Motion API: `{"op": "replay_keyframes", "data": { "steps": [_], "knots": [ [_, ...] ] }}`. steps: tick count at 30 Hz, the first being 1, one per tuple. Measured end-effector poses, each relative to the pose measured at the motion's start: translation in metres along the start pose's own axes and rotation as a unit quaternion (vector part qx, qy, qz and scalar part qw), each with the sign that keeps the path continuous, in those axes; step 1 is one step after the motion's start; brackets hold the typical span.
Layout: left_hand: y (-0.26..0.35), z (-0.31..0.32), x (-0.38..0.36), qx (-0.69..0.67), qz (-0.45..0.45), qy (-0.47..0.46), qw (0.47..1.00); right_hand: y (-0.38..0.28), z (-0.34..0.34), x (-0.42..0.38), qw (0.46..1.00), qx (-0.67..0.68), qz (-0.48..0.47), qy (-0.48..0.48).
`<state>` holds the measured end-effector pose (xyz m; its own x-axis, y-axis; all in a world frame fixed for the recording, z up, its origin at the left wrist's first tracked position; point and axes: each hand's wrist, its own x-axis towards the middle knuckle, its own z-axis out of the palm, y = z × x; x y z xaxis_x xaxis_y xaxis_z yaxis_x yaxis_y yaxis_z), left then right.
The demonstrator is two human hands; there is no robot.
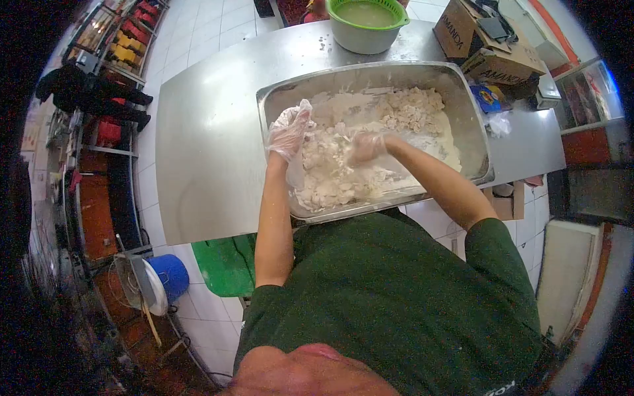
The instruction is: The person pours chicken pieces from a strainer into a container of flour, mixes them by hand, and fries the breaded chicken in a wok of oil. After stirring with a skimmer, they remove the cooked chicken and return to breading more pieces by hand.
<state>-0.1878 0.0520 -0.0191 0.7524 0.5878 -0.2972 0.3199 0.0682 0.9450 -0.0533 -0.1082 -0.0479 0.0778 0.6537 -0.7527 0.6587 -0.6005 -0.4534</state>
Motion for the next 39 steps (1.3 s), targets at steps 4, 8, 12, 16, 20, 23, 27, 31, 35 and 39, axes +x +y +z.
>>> {"op": "replay_keyframes", "data": {
  "steps": [4, 8, 12, 16, 20, 23, 27, 31, 35, 39],
  "knots": [
    [-0.016, 0.001, 0.011, 0.016, 0.024, 0.003, 1.0, 0.01, 0.001, -0.016, 0.991, 0.083, -0.104, 0.023],
    [-0.024, 0.001, 0.019, 0.028, 0.03, 0.005, 0.999, 0.025, 0.003, 0.001, 0.992, -0.059, -0.001, 0.107],
    [-0.017, 0.0, 0.011, 0.044, 0.028, 0.004, 0.999, 0.033, 0.004, -0.002, 0.979, 0.168, -0.056, 0.105],
    [-0.024, -0.001, 0.016, 0.04, 0.041, -0.006, 0.998, 0.015, -0.006, -0.014, 0.994, 0.001, 0.006, 0.113],
    [-0.012, 0.003, 0.009, 0.021, 0.032, 0.001, 0.999, 0.022, -0.004, -0.019, 0.972, 0.213, -0.008, 0.098],
    [-0.008, 0.001, 0.008, 0.045, 0.012, 0.01, 0.999, 0.035, -0.004, -0.012, 0.946, 0.284, -0.059, 0.144],
    [-0.015, -0.001, 0.01, 0.07, 0.034, 0.007, 0.997, 0.029, -0.005, -0.016, 0.975, 0.101, -0.032, 0.196],
    [-0.033, 0.001, 0.022, 0.087, 0.038, 0.021, 0.995, -0.012, 0.015, -0.018, 0.964, -0.046, -0.017, 0.26],
    [-0.026, 0.0, 0.017, 0.079, 0.024, 0.009, 0.997, -0.053, 0.018, 0.002, 0.975, -0.168, 0.029, 0.14],
    [-0.011, -0.001, 0.007, 0.073, -0.021, 0.001, 0.997, -0.048, 0.063, 0.039, 0.968, -0.166, -0.171, 0.076]
  ]
}}
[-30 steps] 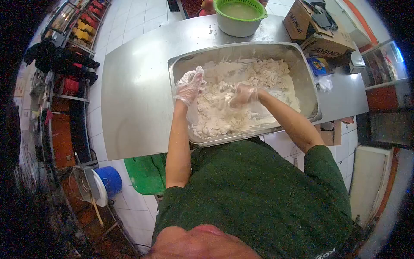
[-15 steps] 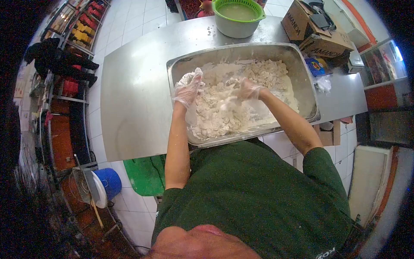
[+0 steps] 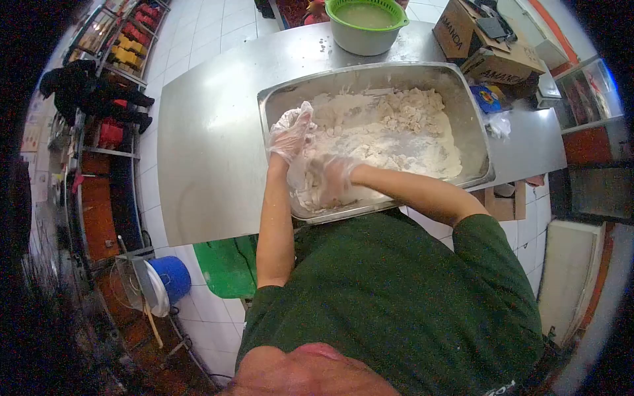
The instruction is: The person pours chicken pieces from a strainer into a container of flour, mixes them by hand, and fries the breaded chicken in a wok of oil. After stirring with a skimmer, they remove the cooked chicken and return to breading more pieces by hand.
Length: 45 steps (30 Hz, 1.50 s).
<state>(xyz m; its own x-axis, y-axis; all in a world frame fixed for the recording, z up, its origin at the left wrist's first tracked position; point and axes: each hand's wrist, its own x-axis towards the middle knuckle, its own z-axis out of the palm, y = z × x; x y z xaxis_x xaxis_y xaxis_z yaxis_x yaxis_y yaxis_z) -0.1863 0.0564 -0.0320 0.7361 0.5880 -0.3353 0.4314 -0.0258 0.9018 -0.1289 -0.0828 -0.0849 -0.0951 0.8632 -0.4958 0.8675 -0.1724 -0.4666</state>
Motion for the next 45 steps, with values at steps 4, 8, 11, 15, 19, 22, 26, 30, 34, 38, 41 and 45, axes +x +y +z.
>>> {"op": "replay_keyframes", "data": {
  "steps": [4, 8, 11, 15, 19, 22, 26, 30, 34, 38, 41, 45],
  "knots": [
    [0.0, 0.0, 0.0, -0.006, 0.009, 0.0, 1.0, 0.009, 0.053, 0.004, 0.977, -0.098, -0.148, 0.12],
    [-0.003, 0.001, 0.003, 0.014, 0.021, 0.008, 1.0, 0.035, 0.051, -0.007, 0.982, -0.081, -0.119, 0.122],
    [-0.003, 0.001, 0.003, -0.025, 0.032, 0.003, 0.999, 0.031, 0.002, -0.011, 0.994, -0.026, -0.08, 0.076],
    [0.004, -0.001, 0.0, -0.033, 0.034, -0.008, 0.999, 0.01, -0.066, -0.051, 0.995, 0.041, 0.01, 0.093],
    [-0.011, 0.002, 0.012, -0.046, 0.067, -0.007, 0.997, 0.04, -0.077, -0.039, 0.982, 0.181, -0.046, 0.038],
    [-0.002, 0.0, 0.003, -0.011, 0.026, -0.012, 1.0, 0.03, -0.088, -0.041, 0.99, 0.101, 0.078, 0.058],
    [0.002, 0.002, 0.003, -0.028, 0.016, 0.006, 0.999, 0.011, -0.045, 0.006, 0.988, -0.076, 0.124, 0.048],
    [-0.011, 0.003, 0.007, -0.007, 0.036, 0.005, 0.999, 0.005, 0.0, 0.035, 0.986, -0.118, 0.084, 0.08],
    [0.006, 0.001, -0.001, -0.055, 0.006, -0.007, 0.998, 0.074, 0.032, 0.044, 0.962, 0.176, -0.035, 0.206],
    [0.004, 0.0, 0.0, -0.075, 0.0, -0.011, 0.997, 0.028, -0.072, -0.034, 0.954, 0.25, 0.046, 0.16],
    [-0.004, 0.003, 0.006, -0.058, 0.008, -0.017, 0.998, 0.024, -0.099, -0.056, 0.962, 0.202, 0.147, 0.114],
    [0.004, 0.0, 0.001, -0.062, 0.002, -0.017, 0.998, 0.059, -0.079, -0.053, 0.969, 0.117, 0.125, 0.176]
  ]
}}
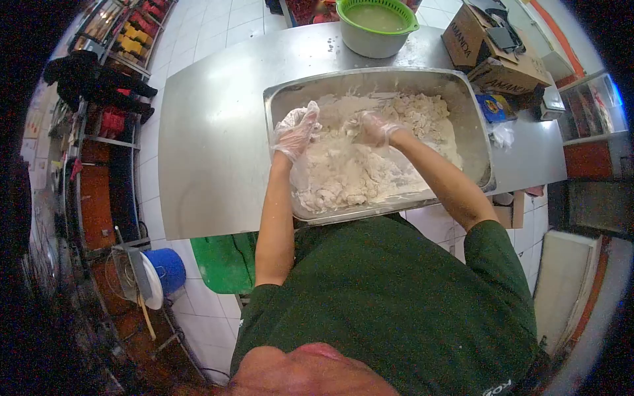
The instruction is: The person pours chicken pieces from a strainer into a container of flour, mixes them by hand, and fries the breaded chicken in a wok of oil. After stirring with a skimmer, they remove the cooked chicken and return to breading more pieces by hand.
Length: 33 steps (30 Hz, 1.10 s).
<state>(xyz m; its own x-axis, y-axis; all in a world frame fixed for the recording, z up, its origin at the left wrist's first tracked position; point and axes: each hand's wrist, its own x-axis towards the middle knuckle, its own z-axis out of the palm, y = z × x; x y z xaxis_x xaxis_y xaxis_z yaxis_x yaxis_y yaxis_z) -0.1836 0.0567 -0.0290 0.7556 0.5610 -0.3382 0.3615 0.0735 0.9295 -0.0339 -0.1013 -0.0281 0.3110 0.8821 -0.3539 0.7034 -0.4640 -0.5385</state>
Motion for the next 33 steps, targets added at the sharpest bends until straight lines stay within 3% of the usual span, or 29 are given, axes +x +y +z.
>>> {"op": "replay_keyframes", "data": {
  "steps": [4, 6, 7, 10, 16, 20, 22, 23, 24, 25, 26, 28, 29, 31, 33],
  "knots": [
    [-0.003, 0.0, -0.001, -0.008, 0.016, 0.003, 1.0, -0.026, 0.014, -0.011, 0.995, -0.05, 0.06, -0.068],
    [0.0, -0.002, 0.0, 0.027, -0.001, -0.015, 1.0, -0.04, 0.024, -0.02, 0.981, -0.184, -0.04, -0.05],
    [-0.002, -0.002, 0.002, 0.027, -0.001, -0.014, 1.0, -0.001, 0.057, 0.0, 0.98, -0.161, -0.099, -0.057],
    [-0.008, -0.001, 0.004, 0.025, 0.011, -0.005, 1.0, 0.022, 0.088, 0.013, 0.953, -0.25, -0.167, -0.042],
    [-0.001, 0.003, -0.003, 0.002, 0.033, 0.038, 0.999, 0.01, 0.075, 0.0, 0.929, -0.3, -0.213, -0.051],
    [0.0, 0.001, -0.005, 0.018, 0.007, 0.027, 0.999, -0.002, 0.065, -0.002, 0.921, -0.329, -0.151, -0.143],
    [0.003, 0.0, -0.007, 0.027, 0.0, 0.022, 0.999, 0.044, 0.093, 0.013, 0.94, -0.229, -0.251, 0.03],
    [0.003, 0.001, -0.007, 0.011, 0.005, 0.026, 1.0, 0.065, 0.106, 0.026, 0.939, -0.231, -0.253, 0.03],
    [0.002, 0.002, -0.008, -0.006, 0.008, 0.029, 1.0, 0.086, 0.117, 0.04, 0.977, 0.041, -0.211, -0.01],
    [0.0, 0.002, -0.007, -0.008, 0.009, 0.031, 0.999, 0.087, 0.113, 0.044, 0.937, 0.311, -0.152, -0.05],
    [-0.001, 0.002, -0.005, -0.005, 0.013, 0.029, 0.999, 0.091, 0.107, 0.047, 0.938, 0.308, -0.153, -0.051],
    [-0.006, 0.001, -0.002, -0.005, 0.016, 0.03, 0.999, 0.092, 0.086, 0.046, 0.964, 0.073, -0.237, 0.091],
    [-0.007, 0.0, 0.0, 0.001, 0.015, 0.031, 0.999, 0.076, 0.063, 0.034, 0.965, 0.071, -0.237, 0.09],
    [-0.005, 0.001, 0.001, 0.009, 0.017, 0.026, 0.999, 0.033, 0.008, 0.002, 0.997, 0.069, 0.017, 0.003],
    [0.001, 0.001, -0.003, -0.001, 0.023, 0.029, 0.999, 0.033, -0.011, -0.005, 0.992, 0.103, 0.07, -0.037]
  ]
}}
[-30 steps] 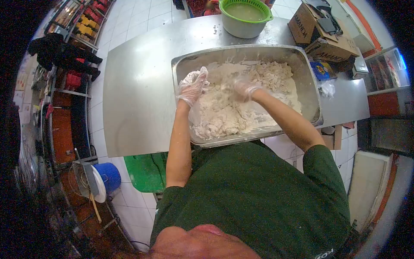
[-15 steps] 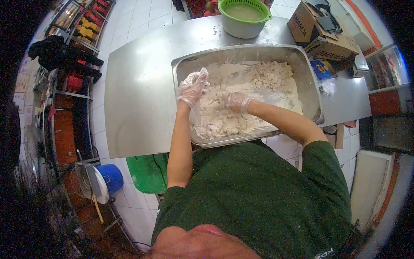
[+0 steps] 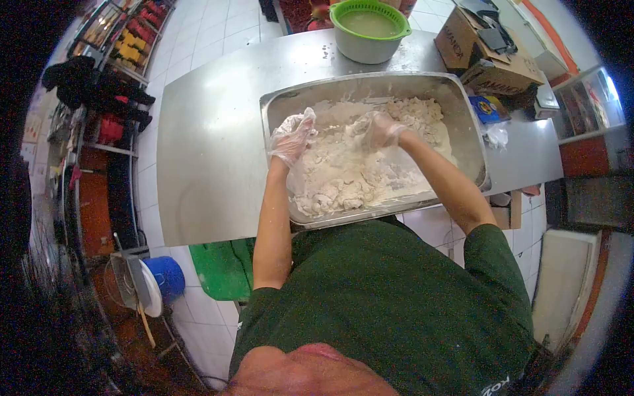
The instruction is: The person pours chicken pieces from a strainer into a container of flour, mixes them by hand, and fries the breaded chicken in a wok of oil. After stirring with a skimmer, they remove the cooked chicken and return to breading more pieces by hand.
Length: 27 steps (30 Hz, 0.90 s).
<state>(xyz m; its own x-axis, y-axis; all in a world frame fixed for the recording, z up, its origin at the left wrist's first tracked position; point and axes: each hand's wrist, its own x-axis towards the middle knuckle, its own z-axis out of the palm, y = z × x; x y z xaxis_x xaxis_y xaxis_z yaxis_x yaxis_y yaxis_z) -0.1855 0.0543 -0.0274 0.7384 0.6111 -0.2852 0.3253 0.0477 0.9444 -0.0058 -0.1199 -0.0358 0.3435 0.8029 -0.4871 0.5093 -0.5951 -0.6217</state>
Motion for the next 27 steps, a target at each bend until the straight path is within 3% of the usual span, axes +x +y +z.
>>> {"op": "replay_keyframes", "data": {
  "steps": [2, 4, 5, 7, 8, 9, 10, 11, 12, 13, 15, 17, 19, 21, 22, 24, 25, 27],
  "knots": [
    [-0.002, 0.0, 0.0, -0.007, 0.014, -0.003, 1.0, 0.009, -0.01, -0.003, 0.997, 0.03, 0.056, -0.04],
    [0.003, 0.0, -0.004, -0.023, 0.014, 0.005, 1.0, 0.026, -0.012, -0.005, 0.998, -0.019, -0.053, 0.015],
    [0.003, 0.0, -0.004, -0.024, 0.015, 0.002, 1.0, 0.014, -0.022, -0.02, 0.998, -0.02, -0.05, 0.016],
    [0.003, -0.001, -0.003, -0.008, 0.025, -0.001, 1.0, -0.006, -0.045, -0.052, 0.978, 0.205, -0.025, 0.035],
    [0.001, -0.001, -0.002, -0.01, 0.023, -0.001, 1.0, 0.008, -0.056, -0.046, 0.994, 0.1, -0.037, 0.029],
    [-0.001, 0.0, 0.0, -0.002, 0.011, 0.004, 1.0, 0.024, -0.056, -0.049, 0.994, 0.101, -0.035, 0.027],
    [-0.003, 0.0, 0.001, 0.008, 0.0, 0.009, 1.0, 0.0, -0.061, -0.069, 0.985, -0.111, 0.055, 0.116],
    [0.0, 0.0, -0.002, 0.009, -0.001, 0.008, 1.0, -0.013, -0.064, -0.079, 0.916, -0.317, 0.141, 0.199],
    [0.004, -0.001, -0.004, -0.006, 0.002, 0.002, 1.0, 0.052, -0.05, -0.048, 0.916, -0.367, 0.093, 0.132],
    [0.007, -0.001, -0.007, -0.019, 0.004, -0.006, 1.0, 0.055, -0.036, -0.044, 0.917, -0.366, 0.094, 0.131],
    [0.009, -0.002, -0.007, 0.018, -0.01, -0.003, 1.0, 0.039, -0.003, -0.04, 0.954, -0.295, 0.016, -0.039],
    [0.007, -0.001, -0.005, 0.058, -0.021, -0.003, 0.998, -0.002, 0.025, -0.018, 0.964, -0.225, 0.131, -0.046],
    [0.0, -0.001, -0.001, -0.055, 0.008, 0.015, 0.998, -0.039, 0.054, 0.002, 0.951, -0.308, 0.007, -0.033],
    [0.013, 0.001, -0.007, -0.075, 0.007, 0.023, 0.997, -0.031, 0.093, 0.042, 0.928, -0.31, -0.129, 0.162],
    [0.017, 0.0, -0.01, -0.101, 0.001, 0.031, 0.994, -0.042, 0.096, 0.047, 0.927, -0.309, -0.133, 0.165],
    [0.008, -0.002, -0.002, -0.135, 0.003, 0.029, 0.99, -0.065, 0.1, 0.06, 0.965, -0.172, -0.171, 0.097],
    [0.003, -0.002, 0.0, -0.17, 0.0, 0.021, 0.985, -0.053, 0.14, 0.107, 0.965, -0.173, -0.174, 0.097],
    [0.008, 0.0, -0.005, -0.16, 0.001, 0.037, 0.986, -0.01, 0.201, 0.197, 0.948, -0.275, -0.079, -0.139]
  ]
}}
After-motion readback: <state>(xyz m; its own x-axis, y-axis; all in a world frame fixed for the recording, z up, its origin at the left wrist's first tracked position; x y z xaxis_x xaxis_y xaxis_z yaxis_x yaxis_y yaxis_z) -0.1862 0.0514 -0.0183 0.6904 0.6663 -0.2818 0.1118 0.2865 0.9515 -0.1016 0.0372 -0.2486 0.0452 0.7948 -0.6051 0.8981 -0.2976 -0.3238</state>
